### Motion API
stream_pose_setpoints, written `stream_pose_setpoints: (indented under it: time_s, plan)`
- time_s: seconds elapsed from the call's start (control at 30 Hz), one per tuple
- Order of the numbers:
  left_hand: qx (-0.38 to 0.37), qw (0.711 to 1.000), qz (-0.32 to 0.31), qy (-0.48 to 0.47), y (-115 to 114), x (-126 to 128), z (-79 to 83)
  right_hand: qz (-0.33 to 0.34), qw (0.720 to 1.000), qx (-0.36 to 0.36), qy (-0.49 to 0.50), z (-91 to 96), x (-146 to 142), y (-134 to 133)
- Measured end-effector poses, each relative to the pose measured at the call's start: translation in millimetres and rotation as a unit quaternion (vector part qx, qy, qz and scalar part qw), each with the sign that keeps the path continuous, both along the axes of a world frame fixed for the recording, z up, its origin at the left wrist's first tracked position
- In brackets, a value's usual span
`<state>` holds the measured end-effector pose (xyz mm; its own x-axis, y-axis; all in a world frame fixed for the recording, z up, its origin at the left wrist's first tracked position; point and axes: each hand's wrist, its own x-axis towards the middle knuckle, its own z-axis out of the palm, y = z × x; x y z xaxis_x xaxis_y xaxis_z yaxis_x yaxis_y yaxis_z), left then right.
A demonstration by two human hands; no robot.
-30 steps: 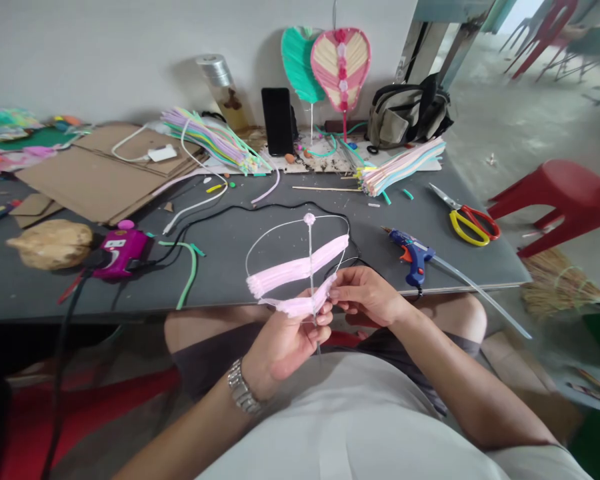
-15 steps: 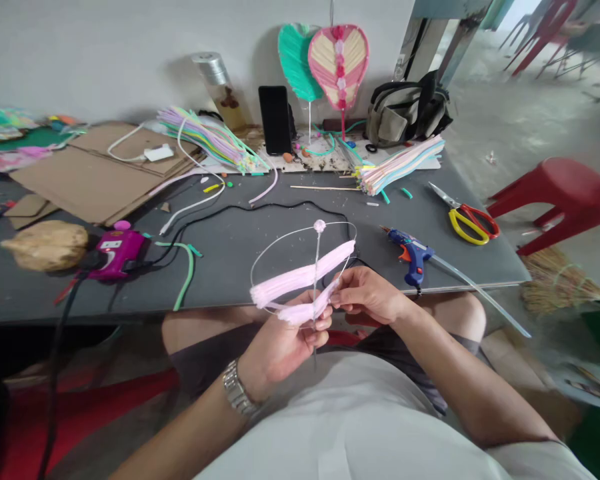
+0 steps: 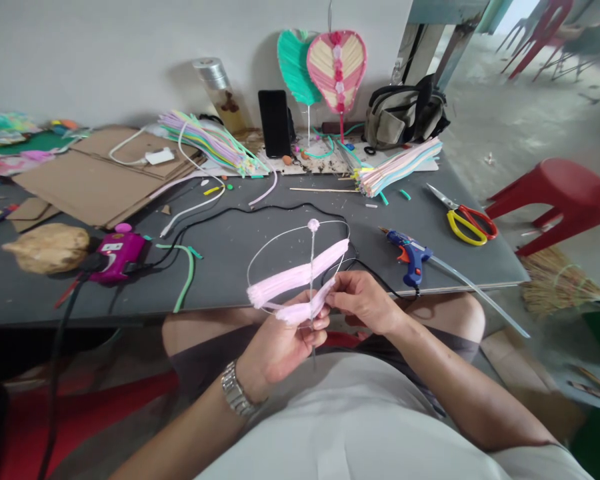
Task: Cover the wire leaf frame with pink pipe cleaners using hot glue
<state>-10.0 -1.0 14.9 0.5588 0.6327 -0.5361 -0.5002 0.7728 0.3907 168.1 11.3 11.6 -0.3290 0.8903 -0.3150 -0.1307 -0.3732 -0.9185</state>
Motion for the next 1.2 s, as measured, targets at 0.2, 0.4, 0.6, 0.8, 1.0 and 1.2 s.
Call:
stream_pose_setpoints:
  time_s: [0.2, 0.4, 0.6, 0.8, 1.0, 1.2]
  plan:
    - [0.005, 1.0, 0.013, -0.004, 0.6, -0.6, -2.7, -0.033, 0.998, 0.046, -0.034, -0.2, -6.5, -7.2]
    - [0.012, 1.0, 0.019, 0.001, -1.1, -1.8, -6.0, -0.033, 0.994, 0.07, -0.081, 1.9, -5.5, -9.2]
    - [0.041, 0.998, 0.02, 0.039, -2.6, 1.1, -2.6, -0.031, 0.987, 0.086, -0.131, 2.2, -4.3, -7.7]
    - [0.042, 0.998, 0.018, 0.046, -1.0, 0.5, -0.2, -0.033, 0.989, 0.084, -0.114, 3.3, -2.1, -8.3]
    - [0.044, 0.998, 0.038, 0.028, 1.1, -1.8, -6.1, -0.153, 0.928, 0.255, -0.223, -3.5, -3.8, -28.0]
    - [0.044, 0.995, 0.089, 0.008, 10.6, -15.1, 1.0, -0.308, 0.765, 0.489, -0.285, 17.9, 22.6, -59.9]
